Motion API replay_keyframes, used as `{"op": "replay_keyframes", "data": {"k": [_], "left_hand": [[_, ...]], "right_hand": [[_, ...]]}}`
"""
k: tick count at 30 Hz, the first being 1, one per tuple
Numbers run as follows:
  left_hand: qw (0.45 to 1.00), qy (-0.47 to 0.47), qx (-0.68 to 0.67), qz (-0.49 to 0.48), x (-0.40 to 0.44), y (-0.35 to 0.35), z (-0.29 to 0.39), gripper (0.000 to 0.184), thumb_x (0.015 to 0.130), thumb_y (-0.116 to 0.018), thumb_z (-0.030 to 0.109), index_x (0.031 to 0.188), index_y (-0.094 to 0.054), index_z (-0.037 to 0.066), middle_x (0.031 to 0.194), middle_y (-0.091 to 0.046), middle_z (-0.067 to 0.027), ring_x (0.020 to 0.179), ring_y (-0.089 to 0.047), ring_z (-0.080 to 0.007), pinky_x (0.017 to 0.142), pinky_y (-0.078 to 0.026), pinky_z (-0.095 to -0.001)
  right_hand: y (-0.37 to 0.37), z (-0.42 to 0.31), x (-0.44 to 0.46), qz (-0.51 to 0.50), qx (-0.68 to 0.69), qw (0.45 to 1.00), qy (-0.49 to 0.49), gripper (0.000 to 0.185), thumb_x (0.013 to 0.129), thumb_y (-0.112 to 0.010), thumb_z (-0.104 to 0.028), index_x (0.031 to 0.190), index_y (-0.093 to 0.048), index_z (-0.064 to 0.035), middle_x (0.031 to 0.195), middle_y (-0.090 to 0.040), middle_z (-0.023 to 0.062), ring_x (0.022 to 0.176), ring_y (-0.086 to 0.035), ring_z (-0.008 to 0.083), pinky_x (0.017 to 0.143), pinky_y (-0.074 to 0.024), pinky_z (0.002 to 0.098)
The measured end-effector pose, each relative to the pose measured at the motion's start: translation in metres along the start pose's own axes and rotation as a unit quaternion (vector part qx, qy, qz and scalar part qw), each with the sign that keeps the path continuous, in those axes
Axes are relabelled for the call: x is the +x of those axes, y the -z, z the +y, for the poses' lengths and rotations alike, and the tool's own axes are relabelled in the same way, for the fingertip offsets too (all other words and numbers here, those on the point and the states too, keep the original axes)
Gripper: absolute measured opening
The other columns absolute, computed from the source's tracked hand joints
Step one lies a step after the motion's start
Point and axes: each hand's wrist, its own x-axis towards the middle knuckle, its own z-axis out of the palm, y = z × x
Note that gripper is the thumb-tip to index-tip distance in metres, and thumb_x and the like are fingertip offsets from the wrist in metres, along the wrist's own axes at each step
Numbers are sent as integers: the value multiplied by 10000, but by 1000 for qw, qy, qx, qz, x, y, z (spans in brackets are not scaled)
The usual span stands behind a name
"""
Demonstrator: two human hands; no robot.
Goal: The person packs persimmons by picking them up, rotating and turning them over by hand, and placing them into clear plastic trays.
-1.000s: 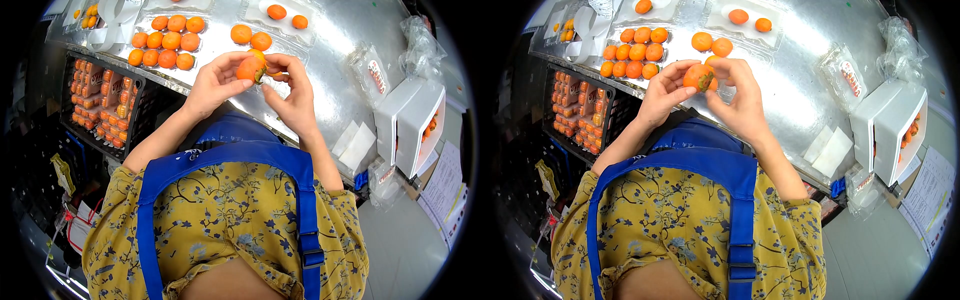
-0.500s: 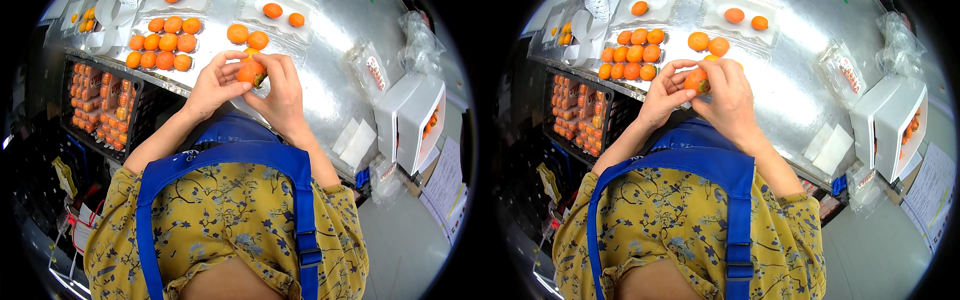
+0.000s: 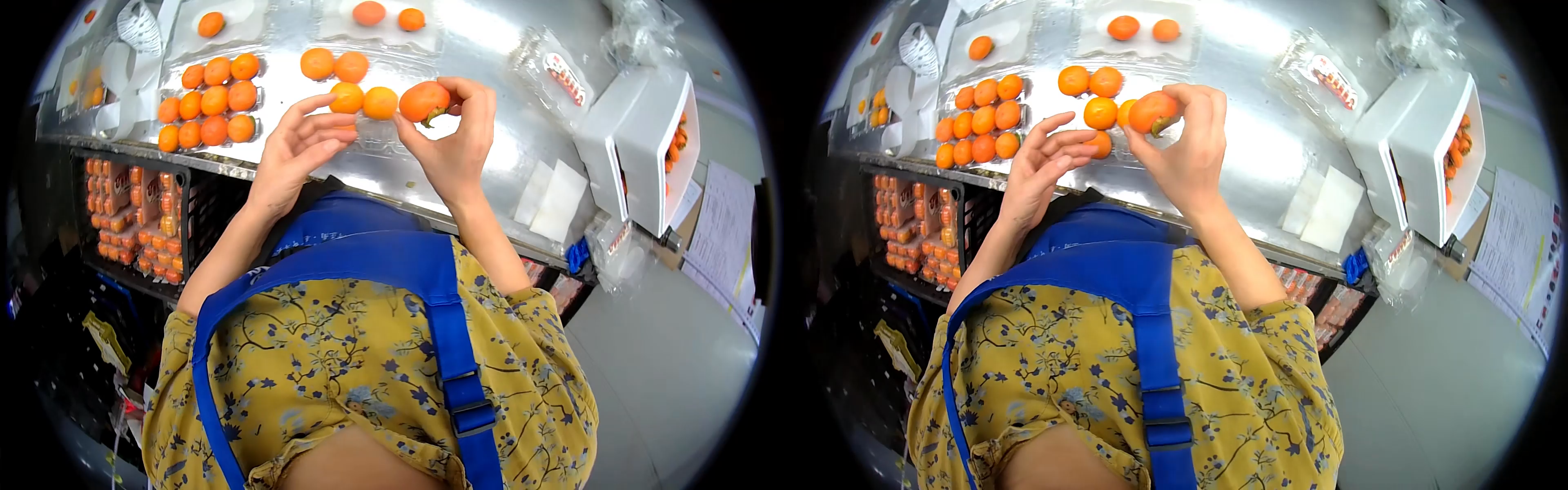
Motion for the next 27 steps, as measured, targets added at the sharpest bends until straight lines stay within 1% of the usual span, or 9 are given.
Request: {"op": "replay_keyframes", "data": {"k": [2,6,11,14,17,20,23,24,27], "left_hand": [[1000,3,23,3,0,-1,0,547,888,-592,117,1374,-364,13,1234,-566,-192,1128,-581,-240,962,-449,-343],[1000,15,4,14,2,-3,-1,503,862,-613,28,1330,-429,33,1175,-593,-156,1079,-598,-217,971,-453,-332],[996,7,80,-40,25,-15,0,447,871,-601,43,1298,-472,19,1151,-601,-131,1062,-597,-197,951,-453,-315],[985,9,153,-76,61,-39,5,399,894,-562,40,1283,-485,-1,1157,-605,-123,1080,-591,-200,963,-451,-322],[966,-13,222,-132,109,-76,-6,347,901,-575,75,1237,-536,-6,1160,-609,-113,1094,-583,-183,957,-453,-316],[926,-69,326,-176,155,-109,-25,354,881,-605,118,1214,-568,4,1180,-613,-109,1108,-580,-191,954,-455,-329],[847,-96,484,-197,193,-149,-37,382,845,-630,143,1203,-585,18,1213,-607,-112,1123,-578,-234,963,-449,-353],[827,-133,504,-210,205,-157,-46,403,824,-638,151,1204,-586,26,1238,-590,-129,1116,-573,-286,963,-446,-385],[782,-168,561,-215,229,-174,-66,413,815,-633,132,1208,-581,19,1252,-576,-143,1140,-543,-317,966,-438,-399]], "right_hand": [[6,7,0,10,-9,999,-29,509,614,-835,-102,1025,-545,-28,985,-549,95,835,-553,202,689,-486,294],[18,23,-1,20,-1,997,-77,499,633,-822,-109,1035,-539,-22,984,-550,79,836,-558,173,700,-488,282],[44,49,-8,45,-31,989,-136,504,654,-798,-87,1075,-531,-13,1005,-545,69,867,-559,152,717,-496,269],[65,65,-10,81,-24,984,-158,521,626,-779,-47,1087,-538,-12,1024,-514,123,902,-551,245,746,-493,337],[85,88,-13,95,-52,979,-173,545,626,-769,-37,1124,-548,-20,1046,-502,126,928,-545,248,755,-492,338],[97,106,-14,108,-61,972,-201,553,623,-769,-35,1133,-558,-29,1053,-490,128,946,-539,257,765,-490,342],[110,131,-12,110,-95,970,-194,545,622,-775,-41,1123,-559,-36,1041,-480,126,943,-535,263,769,-487,348],[114,140,-10,113,-92,969,-198,545,619,-779,-45,1118,-559,-36,1033,-477,125,936,-535,263,766,-486,350],[120,160,-8,115,-78,965,-223,545,612,-791,-56,1105,-559,-37,1017,-471,121,913,-533,262,756,-485,352]]}}
